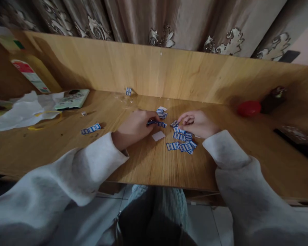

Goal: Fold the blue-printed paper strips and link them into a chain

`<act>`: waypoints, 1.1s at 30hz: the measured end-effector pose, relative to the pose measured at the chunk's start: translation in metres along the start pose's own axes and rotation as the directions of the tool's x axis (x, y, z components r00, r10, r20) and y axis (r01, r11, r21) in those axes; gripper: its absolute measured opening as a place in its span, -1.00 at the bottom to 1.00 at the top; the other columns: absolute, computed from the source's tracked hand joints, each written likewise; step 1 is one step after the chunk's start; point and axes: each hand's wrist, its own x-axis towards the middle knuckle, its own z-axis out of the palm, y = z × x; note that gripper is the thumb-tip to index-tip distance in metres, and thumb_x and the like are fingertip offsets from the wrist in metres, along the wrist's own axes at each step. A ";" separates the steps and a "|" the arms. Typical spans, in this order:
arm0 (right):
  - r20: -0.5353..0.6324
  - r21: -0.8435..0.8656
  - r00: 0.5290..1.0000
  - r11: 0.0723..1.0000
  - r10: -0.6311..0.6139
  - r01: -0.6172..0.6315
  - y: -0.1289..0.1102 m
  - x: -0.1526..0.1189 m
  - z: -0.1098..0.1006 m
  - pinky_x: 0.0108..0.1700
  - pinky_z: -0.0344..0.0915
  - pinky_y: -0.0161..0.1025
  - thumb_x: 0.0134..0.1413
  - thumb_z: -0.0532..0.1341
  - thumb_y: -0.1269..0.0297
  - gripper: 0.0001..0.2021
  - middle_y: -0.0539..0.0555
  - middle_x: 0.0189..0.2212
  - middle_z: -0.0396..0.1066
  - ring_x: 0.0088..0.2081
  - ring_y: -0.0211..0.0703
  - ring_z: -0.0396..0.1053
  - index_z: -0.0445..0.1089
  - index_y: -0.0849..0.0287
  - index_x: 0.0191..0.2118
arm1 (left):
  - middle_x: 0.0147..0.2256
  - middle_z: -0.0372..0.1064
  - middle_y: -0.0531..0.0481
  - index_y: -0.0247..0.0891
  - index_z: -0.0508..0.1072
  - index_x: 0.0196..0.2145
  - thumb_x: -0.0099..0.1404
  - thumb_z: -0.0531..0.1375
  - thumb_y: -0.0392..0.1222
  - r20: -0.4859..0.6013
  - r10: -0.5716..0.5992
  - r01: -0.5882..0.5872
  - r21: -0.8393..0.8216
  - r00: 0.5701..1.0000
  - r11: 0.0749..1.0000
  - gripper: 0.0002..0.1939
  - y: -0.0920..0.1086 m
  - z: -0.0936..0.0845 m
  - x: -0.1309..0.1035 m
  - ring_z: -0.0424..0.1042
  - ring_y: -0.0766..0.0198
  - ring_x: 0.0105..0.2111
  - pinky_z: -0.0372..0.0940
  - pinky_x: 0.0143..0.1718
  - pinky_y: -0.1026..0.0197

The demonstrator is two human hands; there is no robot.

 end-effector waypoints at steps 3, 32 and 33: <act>-0.033 -0.035 0.999 0.999 -0.037 0.036 -0.005 -0.004 -0.001 -0.43 0.25 -0.29 -0.24 0.31 0.23 -0.81 -0.03 -0.54 0.35 -0.47 -0.27 0.31 0.41 0.16 -0.41 | -0.34 0.44 0.01 -0.25 0.47 -0.31 0.12 0.15 -0.33 0.000 0.066 -0.066 -0.105 0.998 0.992 -0.84 0.003 0.000 0.002 0.38 0.29 -0.34 0.24 -0.30 0.25; -0.062 -0.179 0.944 0.934 -0.325 0.310 -0.024 -0.026 0.031 -0.30 0.38 -0.22 -0.03 0.21 0.28 -0.93 0.03 -0.44 0.44 -0.40 -0.21 0.40 0.41 0.13 -0.39 | -0.35 0.44 0.01 -0.30 0.43 -0.32 0.10 0.18 -0.39 0.065 0.059 -0.040 -0.267 0.996 0.963 -0.85 0.006 0.015 -0.002 0.39 0.32 -0.37 0.24 -0.33 0.28; -0.084 -0.257 0.930 0.910 -0.358 0.327 -0.026 -0.025 0.033 -0.33 0.36 -0.23 -0.04 0.20 0.32 -0.95 0.02 -0.46 0.42 -0.43 -0.22 0.38 0.40 0.14 -0.40 | -0.36 0.44 0.01 -0.31 0.43 -0.32 0.09 0.17 -0.40 0.065 0.063 -0.043 -0.274 0.996 0.961 -0.85 0.006 0.015 -0.002 0.39 0.32 -0.38 0.24 -0.34 0.29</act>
